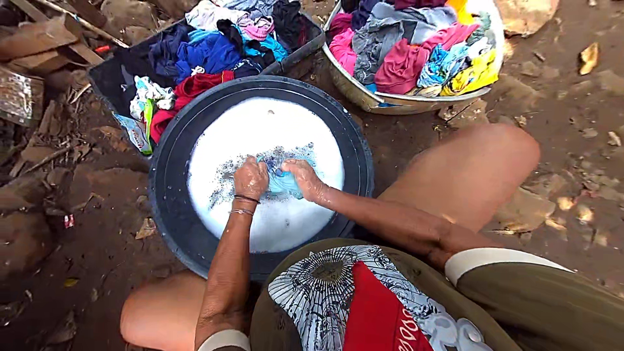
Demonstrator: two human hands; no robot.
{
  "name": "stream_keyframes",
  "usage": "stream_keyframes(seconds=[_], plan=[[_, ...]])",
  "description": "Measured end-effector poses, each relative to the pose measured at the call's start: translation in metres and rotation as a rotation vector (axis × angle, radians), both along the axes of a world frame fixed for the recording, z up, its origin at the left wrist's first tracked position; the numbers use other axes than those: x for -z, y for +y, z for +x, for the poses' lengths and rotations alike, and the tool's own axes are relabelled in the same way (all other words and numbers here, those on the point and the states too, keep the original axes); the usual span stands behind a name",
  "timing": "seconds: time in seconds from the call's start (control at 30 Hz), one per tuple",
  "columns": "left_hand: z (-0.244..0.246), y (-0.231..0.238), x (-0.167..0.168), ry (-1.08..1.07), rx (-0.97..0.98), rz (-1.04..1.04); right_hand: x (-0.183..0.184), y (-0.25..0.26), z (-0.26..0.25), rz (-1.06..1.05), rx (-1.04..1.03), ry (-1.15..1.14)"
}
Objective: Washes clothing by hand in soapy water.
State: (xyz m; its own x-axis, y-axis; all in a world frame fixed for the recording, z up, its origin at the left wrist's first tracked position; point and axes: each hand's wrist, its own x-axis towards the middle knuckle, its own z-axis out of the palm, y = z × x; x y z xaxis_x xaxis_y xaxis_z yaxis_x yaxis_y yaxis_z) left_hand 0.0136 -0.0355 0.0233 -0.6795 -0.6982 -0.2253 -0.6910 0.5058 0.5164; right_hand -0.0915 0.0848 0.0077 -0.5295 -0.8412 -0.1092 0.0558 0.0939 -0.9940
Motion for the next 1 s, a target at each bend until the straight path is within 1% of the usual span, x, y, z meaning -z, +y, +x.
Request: stream_keyframes(seconds=[0.07, 0.13, 0.2, 0.27, 0.33, 0.37, 0.4, 0.43, 0.47, 0.5, 0.53, 0.6, 0.67, 0.73, 0.8, 0.87, 0.93, 0.97, 1.0], plan=[[-0.001, -0.021, -0.028, 0.094, -0.083, -0.051, 0.001, 0.003, -0.008, 0.0, -0.102, 0.077], [0.001, -0.044, -0.064, 0.277, -0.158, -0.17, -0.007, 0.005, -0.013, 0.171, -0.238, 0.068], [-0.005, -0.065, -0.092, 0.424, -0.144, -0.306, -0.01, 0.006, -0.009, 0.337, -0.365, 0.055], [-0.025, -0.075, -0.108, 0.553, -0.087, -0.333, -0.002, 0.009, -0.002, 0.459, -0.552, 0.136], [-0.053, -0.072, -0.111, 0.599, 0.019, -0.249, 0.006, 0.003, 0.005, 0.603, -0.763, 0.206], [-0.065, -0.067, -0.109, 0.58, 0.109, -0.189, 0.005, -0.002, 0.006, 0.67, -0.835, 0.219], [-0.074, -0.063, -0.105, 0.551, 0.217, -0.141, 0.001, -0.006, 0.007, 0.726, -0.868, 0.238], [-0.079, -0.062, -0.1, 0.53, 0.316, -0.101, -0.005, -0.007, 0.006, 0.75, -0.854, 0.241], [-0.079, -0.063, -0.094, 0.537, 0.372, -0.051, -0.01, -0.005, 0.003, 0.727, -0.772, 0.212], [-0.072, -0.065, -0.087, 0.565, 0.378, 0.015, -0.017, -0.002, -0.002, 0.655, -0.65, 0.155], [-0.06, -0.069, -0.08, 0.611, 0.348, 0.084, -0.019, 0.0, -0.01, 0.516, -0.52, 0.093], [-0.032, -0.071, -0.058, 0.67, 0.254, 0.231, -0.024, 0.0, -0.03, 0.178, -0.324, -0.057], [-0.006, -0.061, -0.027, 0.684, 0.172, 0.372, -0.041, -0.008, -0.047, -0.068, -0.211, -0.238], [0.006, -0.041, 0.009, 0.621, 0.105, 0.454, -0.06, -0.02, -0.055, -0.289, -0.197, -0.409], [0.004, -0.021, 0.045, 0.447, 0.065, 0.391, -0.081, -0.028, -0.052, -0.499, -0.203, -0.566], [0.001, -0.013, 0.07, 0.281, 0.018, 0.287, -0.097, -0.035, -0.051, -0.628, -0.143, -0.637], [0.005, -0.019, 0.072, 0.25, -0.125, 0.276, -0.103, -0.036, -0.064, -0.69, -0.049, -0.663], [0.009, -0.025, 0.066, 0.28, -0.208, 0.295, -0.102, -0.032, -0.075, -0.697, -0.003, -0.652], [0.013, -0.032, 0.058, 0.357, -0.293, 0.317, -0.096, -0.028, -0.088, -0.697, 0.036, -0.637]])
